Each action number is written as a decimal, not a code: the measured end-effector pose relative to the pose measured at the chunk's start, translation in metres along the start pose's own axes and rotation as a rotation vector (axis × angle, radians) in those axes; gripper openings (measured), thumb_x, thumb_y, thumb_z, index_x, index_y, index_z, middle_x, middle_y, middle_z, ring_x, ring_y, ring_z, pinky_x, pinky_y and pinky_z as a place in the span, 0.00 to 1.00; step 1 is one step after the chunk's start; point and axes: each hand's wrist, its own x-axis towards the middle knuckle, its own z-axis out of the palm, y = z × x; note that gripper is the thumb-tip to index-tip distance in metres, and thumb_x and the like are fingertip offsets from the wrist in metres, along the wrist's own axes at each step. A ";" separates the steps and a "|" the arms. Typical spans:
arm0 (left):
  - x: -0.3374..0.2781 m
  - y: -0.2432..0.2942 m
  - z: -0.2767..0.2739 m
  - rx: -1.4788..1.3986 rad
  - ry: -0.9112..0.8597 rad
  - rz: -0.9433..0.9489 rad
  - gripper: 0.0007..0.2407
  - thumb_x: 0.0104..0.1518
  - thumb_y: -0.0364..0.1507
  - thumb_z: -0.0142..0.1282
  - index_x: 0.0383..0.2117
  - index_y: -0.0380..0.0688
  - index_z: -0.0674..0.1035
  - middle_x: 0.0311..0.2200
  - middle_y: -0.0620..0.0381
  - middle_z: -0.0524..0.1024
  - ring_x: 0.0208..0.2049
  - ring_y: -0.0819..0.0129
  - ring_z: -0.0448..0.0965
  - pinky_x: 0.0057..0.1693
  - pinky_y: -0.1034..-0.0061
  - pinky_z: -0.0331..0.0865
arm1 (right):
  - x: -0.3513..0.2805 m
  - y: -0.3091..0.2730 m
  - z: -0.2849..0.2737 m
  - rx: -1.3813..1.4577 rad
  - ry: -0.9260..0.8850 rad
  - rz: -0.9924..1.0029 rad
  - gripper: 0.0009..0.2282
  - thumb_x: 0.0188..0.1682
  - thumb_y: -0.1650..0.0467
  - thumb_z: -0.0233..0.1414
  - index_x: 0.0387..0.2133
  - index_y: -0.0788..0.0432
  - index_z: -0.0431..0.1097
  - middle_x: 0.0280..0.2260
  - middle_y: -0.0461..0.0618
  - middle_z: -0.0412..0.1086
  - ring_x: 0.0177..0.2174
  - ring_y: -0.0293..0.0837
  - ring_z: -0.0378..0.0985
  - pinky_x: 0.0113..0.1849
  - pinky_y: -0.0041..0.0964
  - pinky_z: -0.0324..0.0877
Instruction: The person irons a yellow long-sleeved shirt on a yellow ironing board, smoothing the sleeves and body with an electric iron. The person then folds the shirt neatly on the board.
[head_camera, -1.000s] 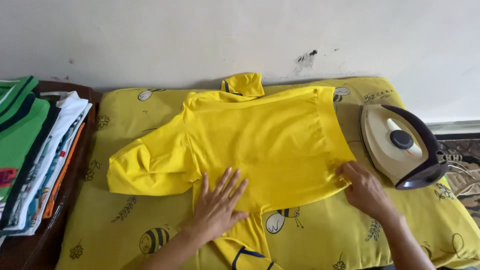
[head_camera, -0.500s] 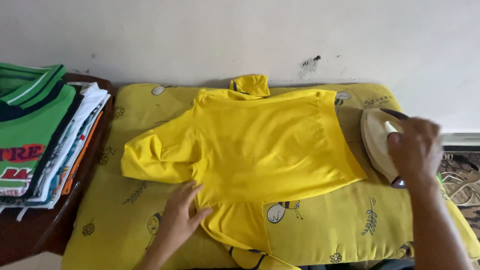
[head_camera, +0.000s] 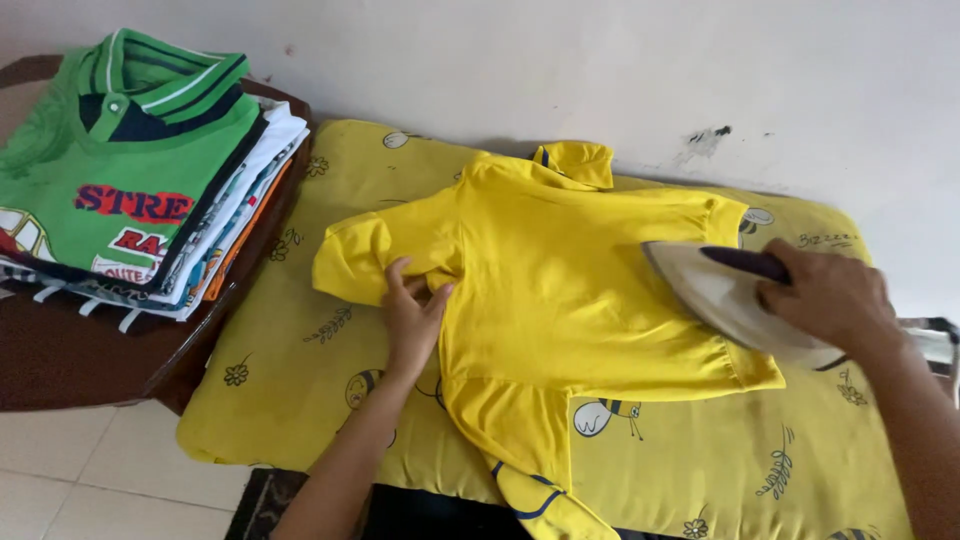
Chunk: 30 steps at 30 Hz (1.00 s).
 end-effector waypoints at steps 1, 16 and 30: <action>0.002 -0.001 0.002 -0.004 0.006 -0.004 0.26 0.57 0.29 0.63 0.59 0.46 0.62 0.40 0.46 0.82 0.40 0.61 0.86 0.46 0.72 0.82 | -0.004 -0.026 -0.002 -0.006 0.001 -0.005 0.21 0.48 0.54 0.47 0.57 0.32 0.63 0.41 0.47 0.82 0.41 0.54 0.85 0.40 0.54 0.80; 0.009 -0.005 -0.011 0.276 0.021 0.208 0.41 0.51 0.08 0.54 0.73 0.44 0.51 0.44 0.30 0.78 0.48 0.34 0.80 0.50 0.55 0.80 | 0.011 -0.233 0.017 -0.063 0.317 -0.739 0.28 0.34 0.35 0.47 0.31 0.37 0.74 0.23 0.45 0.76 0.30 0.53 0.83 0.35 0.49 0.77; -0.086 0.004 -0.032 0.394 -0.176 -0.200 0.41 0.56 0.29 0.64 0.74 0.57 0.49 0.31 0.51 0.82 0.33 0.54 0.86 0.41 0.62 0.79 | 0.006 -0.257 0.011 -0.059 0.406 -0.635 0.25 0.42 0.41 0.48 0.34 0.45 0.72 0.21 0.51 0.73 0.27 0.57 0.82 0.32 0.53 0.76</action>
